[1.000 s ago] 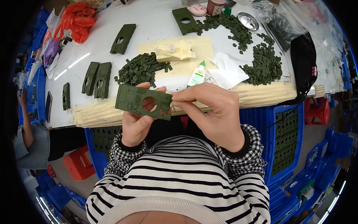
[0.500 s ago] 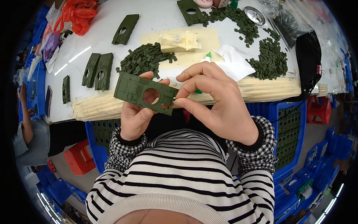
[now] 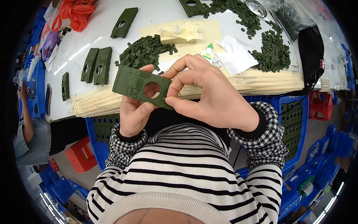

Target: Applying glue and attaching small components to green plastic toy bodies at a factory workstation.

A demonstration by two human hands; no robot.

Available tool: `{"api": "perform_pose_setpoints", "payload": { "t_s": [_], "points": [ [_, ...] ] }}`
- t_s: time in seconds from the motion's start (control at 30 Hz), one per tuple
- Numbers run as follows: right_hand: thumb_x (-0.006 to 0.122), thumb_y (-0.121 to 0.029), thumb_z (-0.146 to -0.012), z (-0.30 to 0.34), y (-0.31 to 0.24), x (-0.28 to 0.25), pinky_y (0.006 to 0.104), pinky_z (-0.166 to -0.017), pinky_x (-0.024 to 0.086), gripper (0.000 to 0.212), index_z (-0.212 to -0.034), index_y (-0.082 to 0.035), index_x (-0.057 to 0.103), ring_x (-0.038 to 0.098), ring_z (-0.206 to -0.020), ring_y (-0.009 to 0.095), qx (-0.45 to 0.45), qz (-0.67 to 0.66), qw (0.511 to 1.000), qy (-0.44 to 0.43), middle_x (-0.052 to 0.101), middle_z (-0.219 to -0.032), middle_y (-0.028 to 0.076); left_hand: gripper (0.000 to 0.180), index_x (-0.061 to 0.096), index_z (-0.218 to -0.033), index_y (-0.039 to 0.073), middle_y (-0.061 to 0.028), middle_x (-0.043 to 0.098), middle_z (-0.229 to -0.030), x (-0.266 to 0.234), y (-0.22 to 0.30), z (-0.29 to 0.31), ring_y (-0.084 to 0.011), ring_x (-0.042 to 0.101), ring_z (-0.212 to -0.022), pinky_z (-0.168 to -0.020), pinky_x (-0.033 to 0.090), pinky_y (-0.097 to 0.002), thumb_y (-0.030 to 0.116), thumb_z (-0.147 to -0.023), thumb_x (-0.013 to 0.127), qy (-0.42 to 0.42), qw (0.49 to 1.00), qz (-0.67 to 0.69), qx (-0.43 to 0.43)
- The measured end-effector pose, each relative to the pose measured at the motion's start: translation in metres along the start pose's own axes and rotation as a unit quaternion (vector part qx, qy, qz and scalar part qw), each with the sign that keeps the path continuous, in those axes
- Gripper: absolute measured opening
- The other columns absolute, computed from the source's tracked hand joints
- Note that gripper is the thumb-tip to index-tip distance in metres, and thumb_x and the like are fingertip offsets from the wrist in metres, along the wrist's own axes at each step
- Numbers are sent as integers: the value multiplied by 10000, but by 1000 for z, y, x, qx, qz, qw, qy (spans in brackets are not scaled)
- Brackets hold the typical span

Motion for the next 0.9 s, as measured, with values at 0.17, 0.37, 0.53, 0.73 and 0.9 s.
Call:
{"api": "perform_pose_setpoints", "payload": {
  "t_s": [0.17,0.37,0.53,0.73,0.9],
  "points": [
    [696,-64,-758,-1,-1,1,362,-962,402,51,-773,-44,652,563,-1095,228,-6,13,1000,0,566,-1045,76,702,241,-1456,-11,-134,472,-1331,0,0,0,-237,497,-1241,-1013,464,-373,-28,-868,626,1,1000,1,-1],
    [702,-66,-737,-1,-3,0,354,-948,409,69,-764,-40,644,567,-1049,225,-17,31,999,10,575,-1035,80,701,243,-1454,-10,-134,469,-1335,-3,-2,1,-232,496,-1243,-1020,461,-371,-44,-865,622,9,1000,2,1],
    [697,-64,-730,-2,-2,1,348,-921,426,72,-755,-36,635,570,-1043,227,-22,35,999,12,576,-1022,84,699,242,-1453,-8,-140,478,-1327,-2,-3,1,-228,499,-1241,-1018,463,-368,-45,-866,621,-1,1000,2,-1],
    [699,-96,-734,-2,0,0,357,-879,413,90,-714,-48,626,528,-970,239,-20,10,999,37,586,-978,64,696,246,-1450,-10,-143,482,-1321,-2,-4,0,-228,501,-1240,-1016,467,-368,-46,-866,623,0,1000,3,-6],
    [701,-78,-723,-2,-2,1,344,-892,424,91,-725,-40,619,551,-991,225,-25,36,999,24,578,-999,76,693,254,-1446,-8,-136,455,-1347,-4,-6,1,-235,500,-1240,-1012,475,-370,-51,-862,624,11,1000,3,-6]
  ]
}}
Point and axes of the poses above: each hand's wrist, its own z-axis away from the middle knuckle, its own x-axis out of the palm, y = z × x, the point moved 10 cm from there along -z, towards the middle knuckle
